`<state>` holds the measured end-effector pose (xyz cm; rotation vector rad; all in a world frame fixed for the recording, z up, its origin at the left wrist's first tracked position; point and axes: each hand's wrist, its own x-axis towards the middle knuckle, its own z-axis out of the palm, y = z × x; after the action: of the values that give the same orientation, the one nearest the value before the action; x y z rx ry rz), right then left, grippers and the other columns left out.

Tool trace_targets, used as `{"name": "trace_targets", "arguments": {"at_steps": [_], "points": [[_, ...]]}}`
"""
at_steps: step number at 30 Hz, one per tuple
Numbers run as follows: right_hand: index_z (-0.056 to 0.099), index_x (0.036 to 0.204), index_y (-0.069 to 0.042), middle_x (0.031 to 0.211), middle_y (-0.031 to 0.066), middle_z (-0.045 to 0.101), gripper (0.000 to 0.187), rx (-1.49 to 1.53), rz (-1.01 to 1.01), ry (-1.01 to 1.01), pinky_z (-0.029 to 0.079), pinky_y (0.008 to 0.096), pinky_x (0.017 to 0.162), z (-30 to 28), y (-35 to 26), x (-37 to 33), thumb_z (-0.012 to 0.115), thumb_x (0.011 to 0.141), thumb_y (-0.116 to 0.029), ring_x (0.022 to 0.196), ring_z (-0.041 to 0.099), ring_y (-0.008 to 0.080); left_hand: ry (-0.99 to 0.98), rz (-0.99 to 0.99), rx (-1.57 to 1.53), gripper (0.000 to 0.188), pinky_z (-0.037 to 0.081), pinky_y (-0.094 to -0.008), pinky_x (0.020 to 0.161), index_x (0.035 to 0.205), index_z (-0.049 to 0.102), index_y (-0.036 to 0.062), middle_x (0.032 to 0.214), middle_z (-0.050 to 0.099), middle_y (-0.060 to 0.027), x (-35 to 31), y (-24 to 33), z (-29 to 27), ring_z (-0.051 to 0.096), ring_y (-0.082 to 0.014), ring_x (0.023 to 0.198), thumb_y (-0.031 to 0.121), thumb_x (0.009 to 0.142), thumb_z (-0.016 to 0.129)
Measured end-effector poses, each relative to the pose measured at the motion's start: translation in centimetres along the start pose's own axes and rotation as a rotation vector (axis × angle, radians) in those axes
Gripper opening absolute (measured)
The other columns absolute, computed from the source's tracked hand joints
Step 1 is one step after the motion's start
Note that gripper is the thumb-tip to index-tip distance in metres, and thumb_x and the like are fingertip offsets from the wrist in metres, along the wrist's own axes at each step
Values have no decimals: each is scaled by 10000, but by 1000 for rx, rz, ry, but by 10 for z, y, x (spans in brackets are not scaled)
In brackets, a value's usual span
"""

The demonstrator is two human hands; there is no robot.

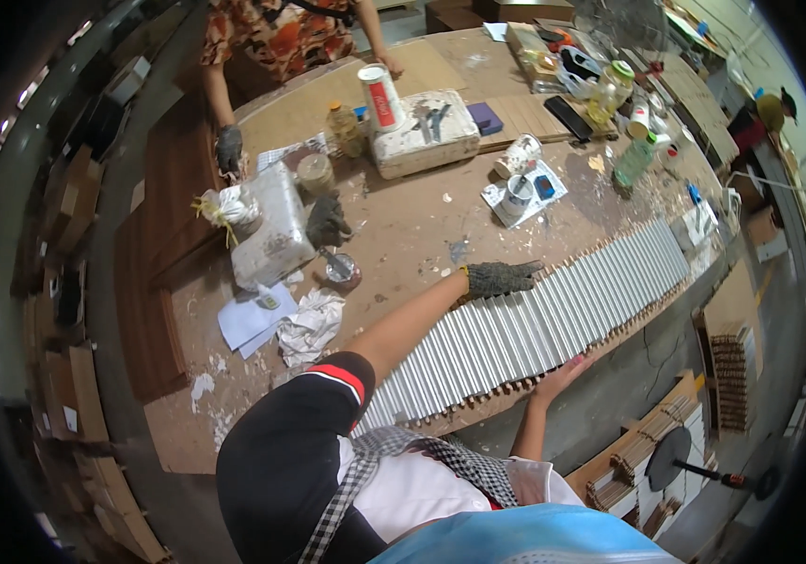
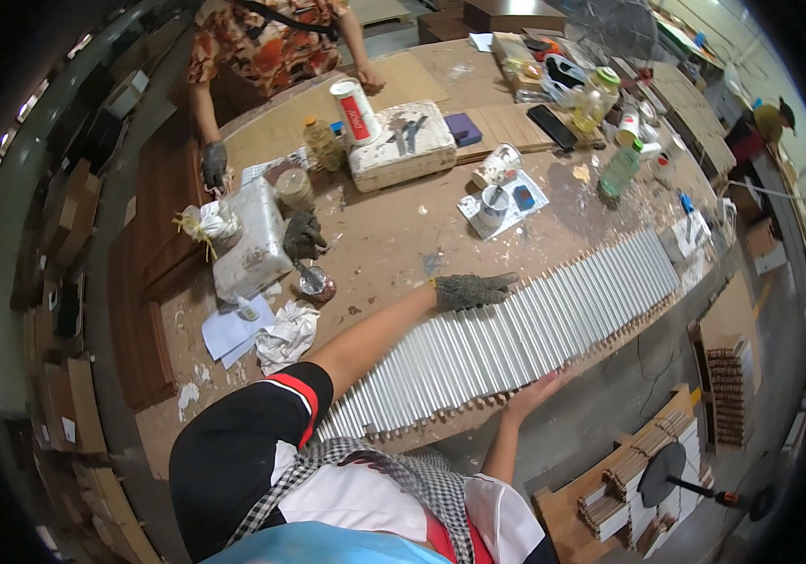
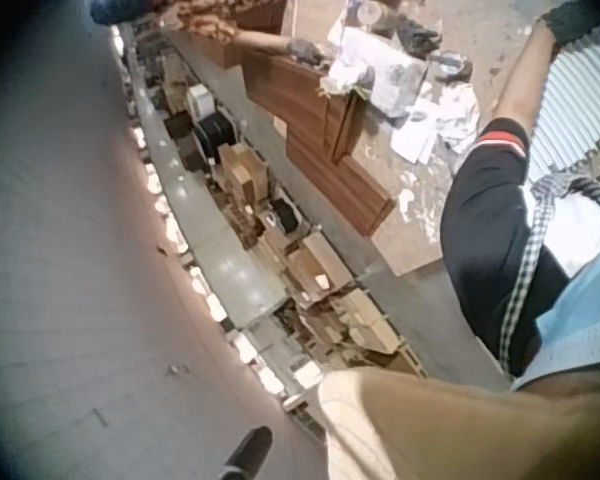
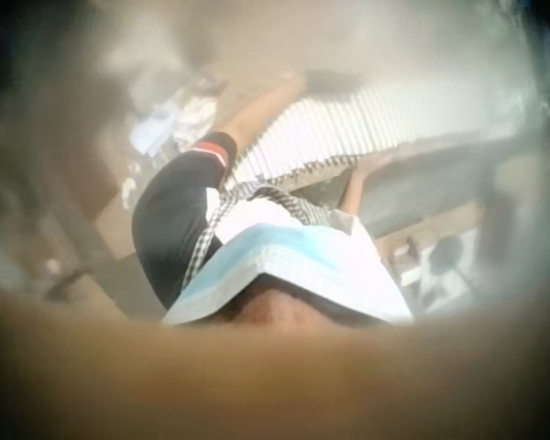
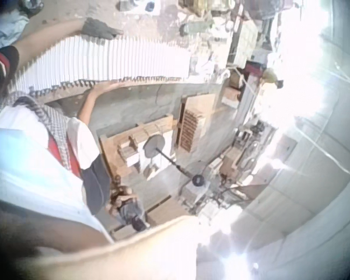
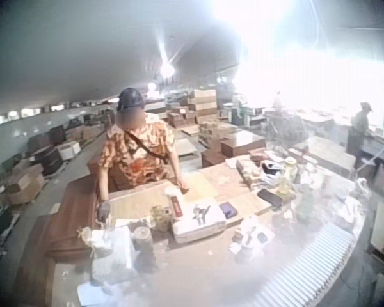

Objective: The person applies adhesive from a small bottle onto several white rectangular wood pieces, then arranges them in a long row along a workbench and wipes excess glue with a blue cloth.

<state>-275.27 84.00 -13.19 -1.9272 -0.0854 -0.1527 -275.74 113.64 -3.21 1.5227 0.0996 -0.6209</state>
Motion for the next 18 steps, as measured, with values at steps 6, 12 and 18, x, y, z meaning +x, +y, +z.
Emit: {"name": "trace_targets", "arguments": {"at_steps": [6, 12, 18], "points": [[31, 1556, 11, 1635, 193, -8, 821, -77, 6, -3, 71, 429, 1218, 10, -33, -17, 287, 1032, -566, 1515, 25, 316, 103, 192, 41, 841, 491, -376, 960, 1569, 229, 220, 1556, 358, -103, 3, -33, 1, 525, -249, 1225, 595, 900, 574], [61, 1552, 28, 1635, 190, 26, 800, 108, 63, 6, 70, 422, 1214, 2, -67, -58, 290, 1041, -544, 1512, 53, 310, 105, -134, -278, 699, 378, -393, 1072, 1528, 351, 154, 1520, 430, -88, -22, -67, -14, 424, -222, 1350, 479, 952, 575], [44, 1546, 42, 1629, 217, -23, 843, -140, 35, -46, 5, 440, 1212, 18, -53, -80, 265, 1027, -585, 1511, -26, 338, 81, 250, 166, 746, 238, -345, 1173, 1536, 315, 119, 1573, 350, -83, -31, -60, 3, 334, -214, 1420, 478, 942, 590]]}}
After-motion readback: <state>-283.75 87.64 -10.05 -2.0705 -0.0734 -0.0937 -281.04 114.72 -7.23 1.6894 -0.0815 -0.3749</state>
